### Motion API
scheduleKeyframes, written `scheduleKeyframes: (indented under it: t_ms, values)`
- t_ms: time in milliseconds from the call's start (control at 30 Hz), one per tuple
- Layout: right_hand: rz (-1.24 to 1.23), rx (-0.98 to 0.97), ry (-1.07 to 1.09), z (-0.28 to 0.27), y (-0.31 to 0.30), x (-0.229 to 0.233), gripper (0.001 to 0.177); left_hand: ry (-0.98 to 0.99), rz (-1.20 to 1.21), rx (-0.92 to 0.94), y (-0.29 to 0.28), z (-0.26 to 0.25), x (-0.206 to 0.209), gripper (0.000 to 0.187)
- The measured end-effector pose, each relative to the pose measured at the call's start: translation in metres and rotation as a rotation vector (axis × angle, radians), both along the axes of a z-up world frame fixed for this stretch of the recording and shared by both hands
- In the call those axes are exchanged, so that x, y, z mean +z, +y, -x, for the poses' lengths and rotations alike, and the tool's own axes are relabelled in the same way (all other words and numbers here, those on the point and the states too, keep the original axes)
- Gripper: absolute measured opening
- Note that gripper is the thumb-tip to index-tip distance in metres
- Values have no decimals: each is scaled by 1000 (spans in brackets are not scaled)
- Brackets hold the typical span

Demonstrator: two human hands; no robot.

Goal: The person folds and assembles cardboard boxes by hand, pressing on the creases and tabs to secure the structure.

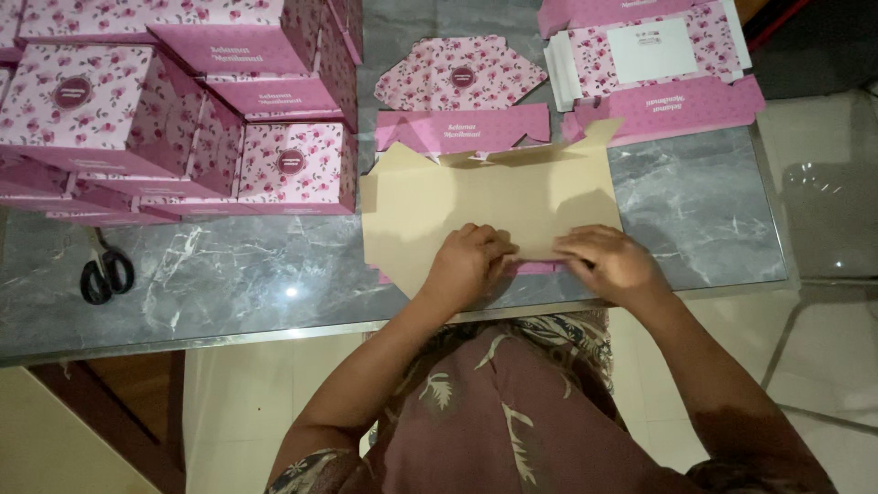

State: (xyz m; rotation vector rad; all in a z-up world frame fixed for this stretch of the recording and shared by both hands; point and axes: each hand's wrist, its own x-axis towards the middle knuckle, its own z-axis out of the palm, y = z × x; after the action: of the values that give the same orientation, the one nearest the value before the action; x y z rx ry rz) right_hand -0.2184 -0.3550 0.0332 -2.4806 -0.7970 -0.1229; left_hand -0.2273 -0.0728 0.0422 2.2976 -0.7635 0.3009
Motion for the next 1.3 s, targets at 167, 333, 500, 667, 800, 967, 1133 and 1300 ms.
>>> scheduleKeyframes:
  t_ms: [167,333,500,667,800,967,1133,1300]
  values:
    - [-67,-324,395,-18,13,-1,31,226,-2,79,-5,-17,-3,28]
    - [-136,-296,196,-30,23,13,65,328,116,175,-11,-20,-4,71]
    - [61,-415,172,-24,31,22,72,62,-115,214,-19,-17,-15,72]
    - [56,-395,-23,-17,33,15,65,-374,-662,-40,-21,-7,-24,75]
    - [61,-398,35,-19,32,15,58,19,-386,-216,-29,12,-19,91]
    - [-220,-375,284,-24,6,20,52,124,-460,-218,-30,8,-16,108]
    - [-44,-354,141,0,-35,24,57,93,-433,-221,-27,-3,-23,98]
    - [44,-225,3,17,-55,5,52,72,-442,-139,-39,-1,-17,84]
